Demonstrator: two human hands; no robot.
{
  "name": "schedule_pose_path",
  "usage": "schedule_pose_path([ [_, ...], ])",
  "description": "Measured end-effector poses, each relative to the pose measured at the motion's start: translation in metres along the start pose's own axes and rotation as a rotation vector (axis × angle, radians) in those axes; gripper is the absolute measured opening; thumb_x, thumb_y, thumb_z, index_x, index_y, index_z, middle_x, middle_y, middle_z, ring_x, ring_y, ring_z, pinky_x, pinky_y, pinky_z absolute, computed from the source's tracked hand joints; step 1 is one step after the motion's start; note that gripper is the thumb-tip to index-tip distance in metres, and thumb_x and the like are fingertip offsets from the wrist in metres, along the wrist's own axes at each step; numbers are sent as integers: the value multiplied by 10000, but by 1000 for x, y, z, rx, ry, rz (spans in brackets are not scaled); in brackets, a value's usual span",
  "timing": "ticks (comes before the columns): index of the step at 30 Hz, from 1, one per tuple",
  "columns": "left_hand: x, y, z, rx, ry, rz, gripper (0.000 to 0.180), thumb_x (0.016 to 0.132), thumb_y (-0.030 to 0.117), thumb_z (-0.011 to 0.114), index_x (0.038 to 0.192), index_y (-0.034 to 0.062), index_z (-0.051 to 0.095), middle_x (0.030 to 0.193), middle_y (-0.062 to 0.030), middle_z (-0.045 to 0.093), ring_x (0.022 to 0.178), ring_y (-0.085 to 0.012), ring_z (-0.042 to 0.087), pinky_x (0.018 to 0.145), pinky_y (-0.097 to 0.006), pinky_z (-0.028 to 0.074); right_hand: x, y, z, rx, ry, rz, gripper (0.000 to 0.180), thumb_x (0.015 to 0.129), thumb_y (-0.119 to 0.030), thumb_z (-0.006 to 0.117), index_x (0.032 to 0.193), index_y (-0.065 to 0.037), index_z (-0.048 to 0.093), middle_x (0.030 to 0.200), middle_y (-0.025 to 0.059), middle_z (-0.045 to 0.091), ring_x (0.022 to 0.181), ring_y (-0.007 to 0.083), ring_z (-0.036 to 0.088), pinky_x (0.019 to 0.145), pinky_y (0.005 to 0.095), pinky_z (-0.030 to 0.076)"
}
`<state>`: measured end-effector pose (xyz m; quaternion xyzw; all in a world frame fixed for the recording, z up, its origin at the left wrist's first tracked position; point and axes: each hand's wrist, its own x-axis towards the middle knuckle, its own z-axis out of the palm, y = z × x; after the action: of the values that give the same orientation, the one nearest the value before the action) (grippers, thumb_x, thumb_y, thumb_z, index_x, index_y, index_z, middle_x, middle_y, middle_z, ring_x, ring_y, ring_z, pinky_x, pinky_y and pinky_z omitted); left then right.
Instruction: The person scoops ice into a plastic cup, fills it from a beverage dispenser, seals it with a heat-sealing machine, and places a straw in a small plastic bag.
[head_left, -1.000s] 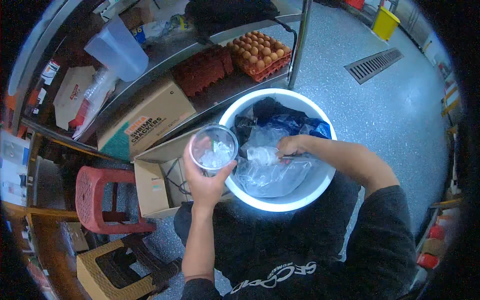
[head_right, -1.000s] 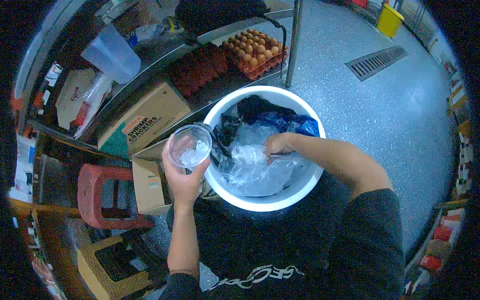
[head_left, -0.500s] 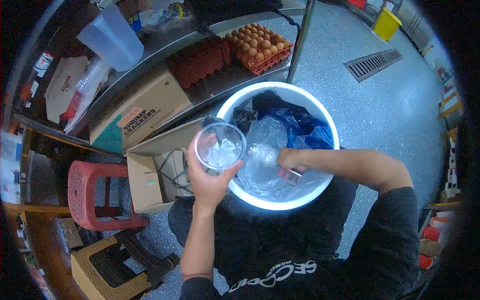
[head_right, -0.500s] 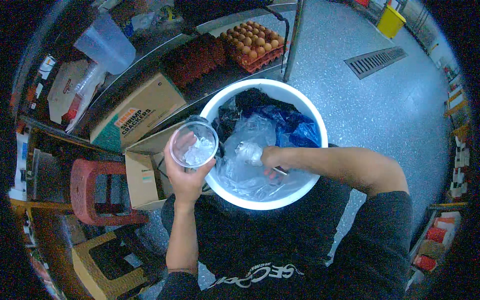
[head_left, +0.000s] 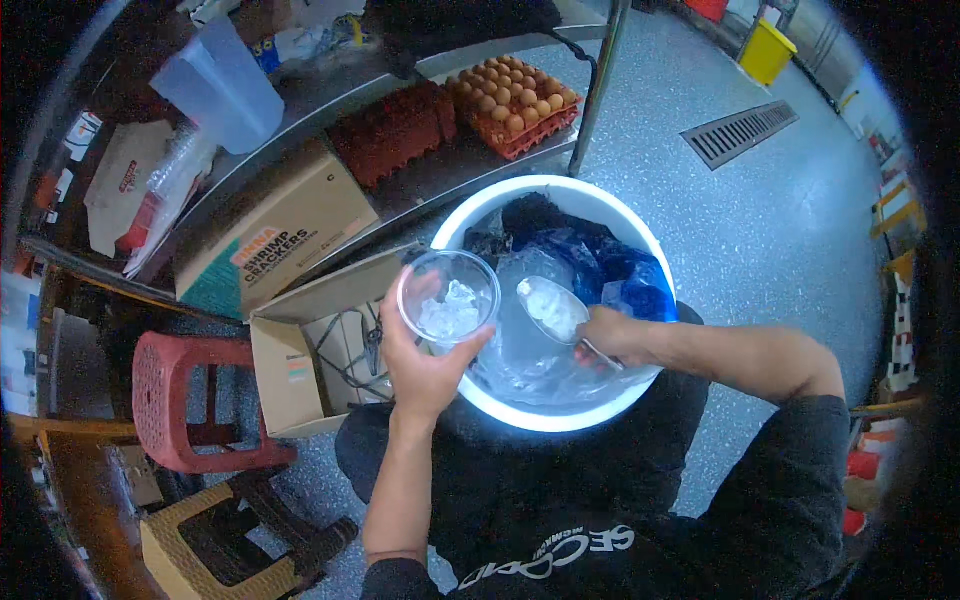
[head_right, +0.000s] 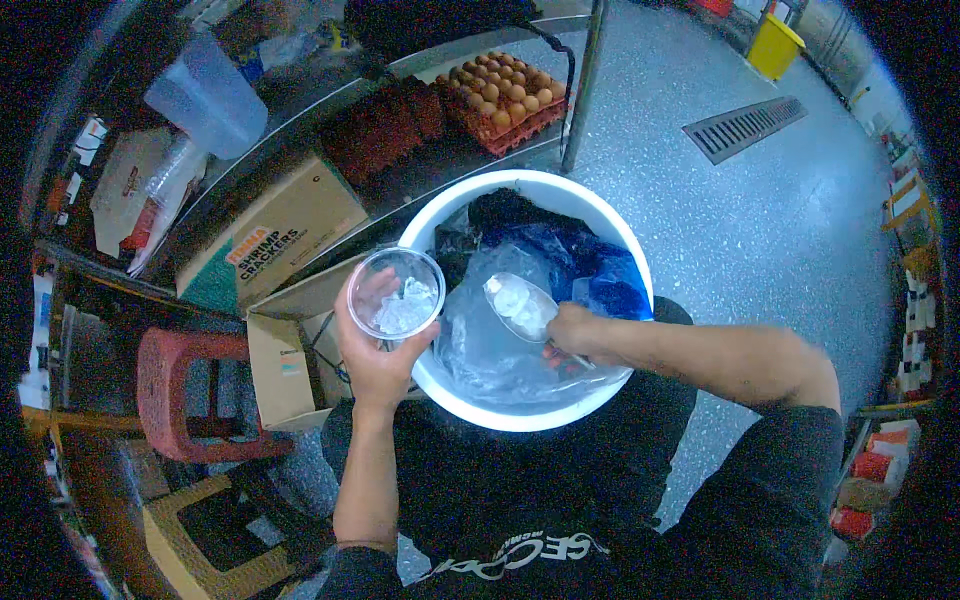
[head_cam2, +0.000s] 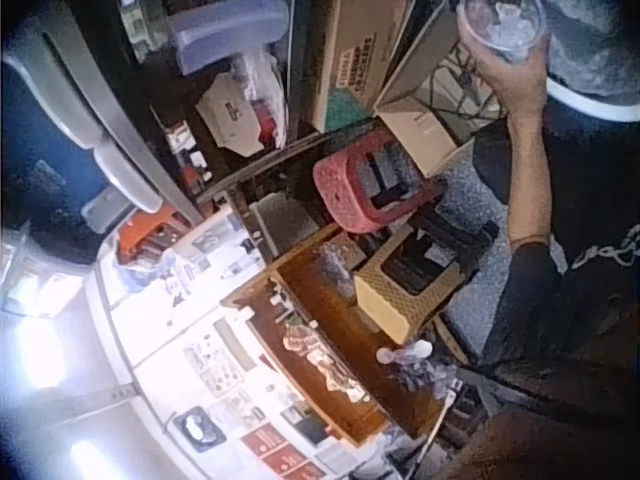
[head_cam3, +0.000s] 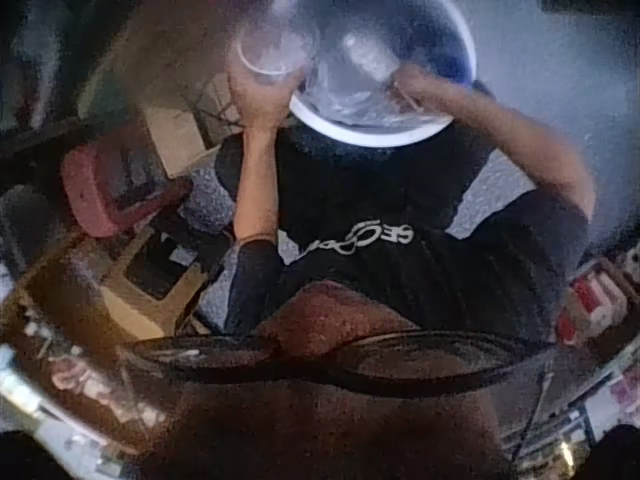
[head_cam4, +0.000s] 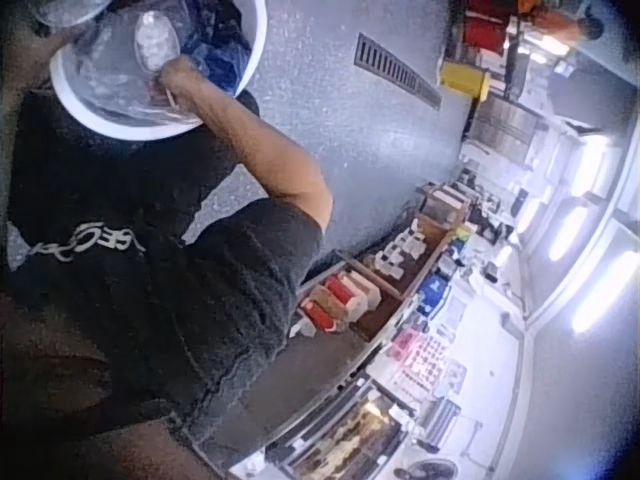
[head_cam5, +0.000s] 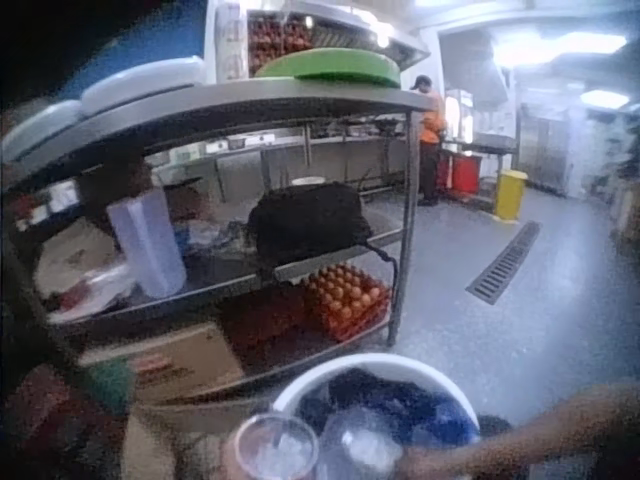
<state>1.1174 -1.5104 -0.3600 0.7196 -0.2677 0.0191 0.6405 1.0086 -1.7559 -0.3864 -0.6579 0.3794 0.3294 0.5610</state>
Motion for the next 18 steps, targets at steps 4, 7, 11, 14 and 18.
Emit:
schedule_pose_path([
  [4, 6, 0, -1, 64, 13, 21, 973, 626, 151, 909, 1420, 11, 365, 1294, -183, 558, 1196, -291, 561, 1041, -417, 442, -22, -12, -23, -10, 13, -192, 265, 939, -137, 484, 1170, -21, 541, 870, 93, 650, 678, 191, 634, 492, 345, 478],
  [7, 14, 4, 0, 134, 42, 25, 983, 628, 168, 911, 1430, 14, 364, 1277, -191, 571, 1186, -292, 569, 1021, -418, 458, -80, -62, -44, -286, 138, -205, 299, 923, -199, 528, 1151, -8, 559, 869, 91, 657, 692, 183, 647, 521, 356, 503],
  [11, 19, 12, 9, 155, 24, -31, 998, 622, 192, 912, 1442, 15, 372, 1276, -195, 577, 1186, -297, 570, 1012, -406, 458, -137, -103, -72, -506, 271, -347, 335, 923, -255, 540, 1105, 18, 608, 745, 60, 633, 616, 157, 603, 549, 333, 483],
  [14, 24, 27, 25, 216, -53, 15, 997, 628, 215, 909, 1447, 8, 378, 1283, -194, 571, 1198, -318, 561, 1023, -408, 442, -166, -135, -78, -779, 279, -457, 334, 943, -271, 534, 1055, 27, 634, 666, 61, 621, 569, 181, 593, 564, 346, 473],
  [18, 27, 34, 50, 231, -107, 138, 966, 602, 218, 919, 1406, 15, 423, 1265, -185, 587, 1184, -326, 571, 1017, -411, 447, -184, -156, -50, -1311, 430, -635, 270, 876, -216, 574, 864, 32, 679, 760, 194, 690, 698, 321, 694, 638, 420, 547],
])
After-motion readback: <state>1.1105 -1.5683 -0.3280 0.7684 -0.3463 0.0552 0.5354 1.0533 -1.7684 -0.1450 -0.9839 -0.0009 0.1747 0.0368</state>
